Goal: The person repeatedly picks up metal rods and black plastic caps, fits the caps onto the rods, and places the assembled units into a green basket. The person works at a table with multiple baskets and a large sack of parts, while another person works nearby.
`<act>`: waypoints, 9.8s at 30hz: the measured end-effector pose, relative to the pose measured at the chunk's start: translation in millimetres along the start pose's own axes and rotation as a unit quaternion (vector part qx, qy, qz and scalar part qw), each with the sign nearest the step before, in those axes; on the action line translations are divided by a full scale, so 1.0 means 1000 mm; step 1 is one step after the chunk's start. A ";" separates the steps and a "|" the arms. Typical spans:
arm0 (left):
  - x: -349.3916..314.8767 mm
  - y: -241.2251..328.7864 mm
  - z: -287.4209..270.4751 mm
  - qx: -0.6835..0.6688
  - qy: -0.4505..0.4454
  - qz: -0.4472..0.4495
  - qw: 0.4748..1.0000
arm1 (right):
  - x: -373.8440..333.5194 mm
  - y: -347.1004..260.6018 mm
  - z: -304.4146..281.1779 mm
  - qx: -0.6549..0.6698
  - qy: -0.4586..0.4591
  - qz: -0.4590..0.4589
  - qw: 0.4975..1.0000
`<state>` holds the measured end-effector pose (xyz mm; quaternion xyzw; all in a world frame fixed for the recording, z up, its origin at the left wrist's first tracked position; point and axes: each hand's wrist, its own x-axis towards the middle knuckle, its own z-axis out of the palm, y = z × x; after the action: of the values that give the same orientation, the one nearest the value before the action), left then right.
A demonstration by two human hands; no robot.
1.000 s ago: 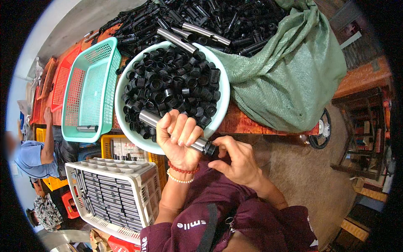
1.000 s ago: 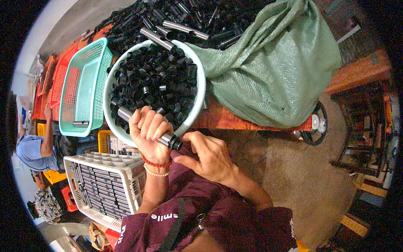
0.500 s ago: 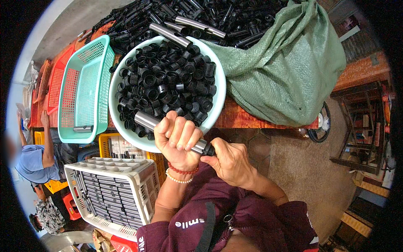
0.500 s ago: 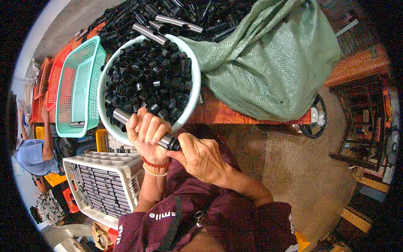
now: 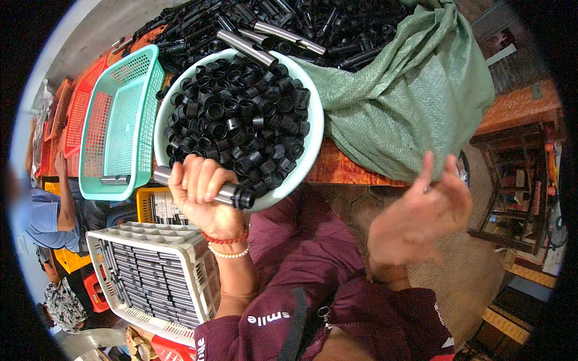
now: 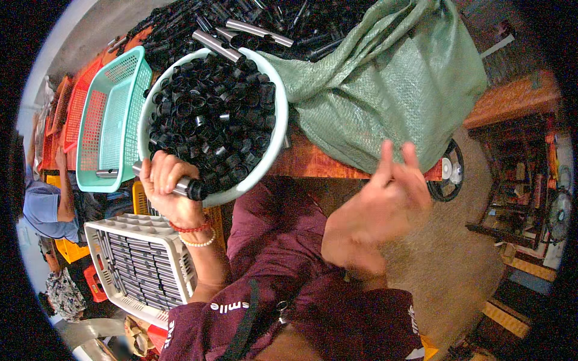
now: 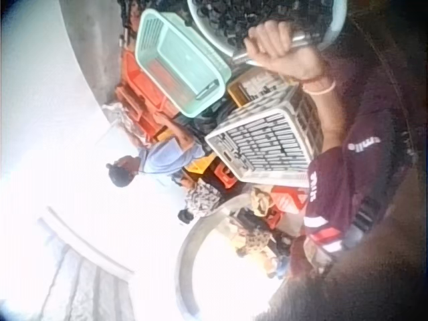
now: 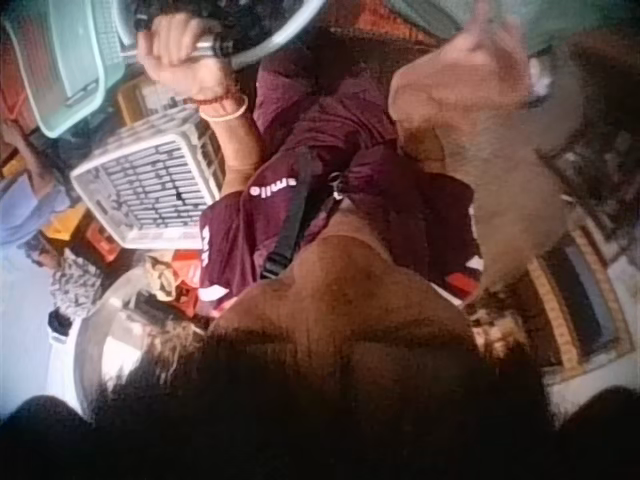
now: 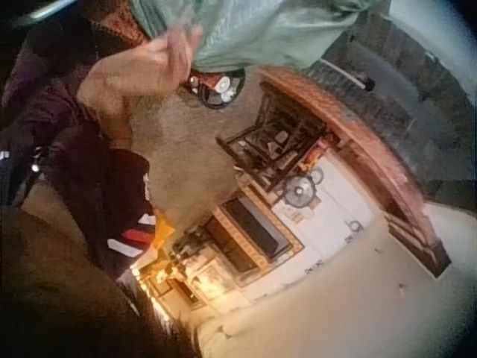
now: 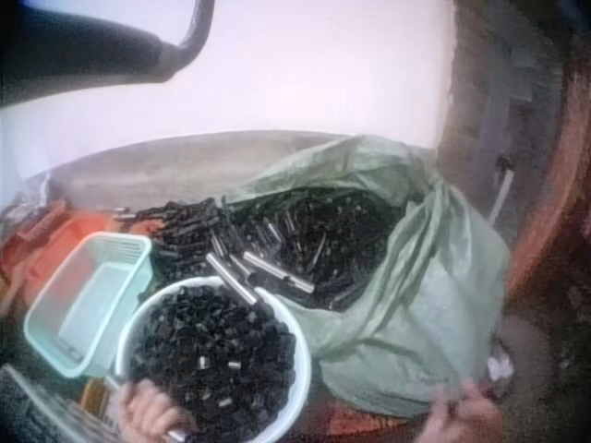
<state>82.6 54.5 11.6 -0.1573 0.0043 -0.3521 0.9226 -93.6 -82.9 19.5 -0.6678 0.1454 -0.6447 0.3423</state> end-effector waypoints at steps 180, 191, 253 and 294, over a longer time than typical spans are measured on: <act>-0.077 0.036 -0.003 0.608 -0.221 -0.282 0.708 | 0.005 0.035 -0.023 -0.029 -0.343 0.273 0.898; -0.021 0.202 0.084 0.919 0.067 0.167 0.350 | -0.019 0.049 -0.042 -0.103 -0.328 0.295 0.892; -0.023 0.057 0.026 0.643 -0.071 -0.216 0.732 | 0.120 0.000 0.087 -0.034 -0.779 -0.118 0.614; -0.010 0.028 -0.007 0.398 0.050 -0.075 0.913 | 0.078 0.036 0.060 0.363 -0.272 0.472 0.756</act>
<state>92.4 79.3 -4.4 0.2407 -0.1018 -0.3999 0.8785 -17.0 -142.7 59.5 -0.4874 0.0979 -0.1976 0.8449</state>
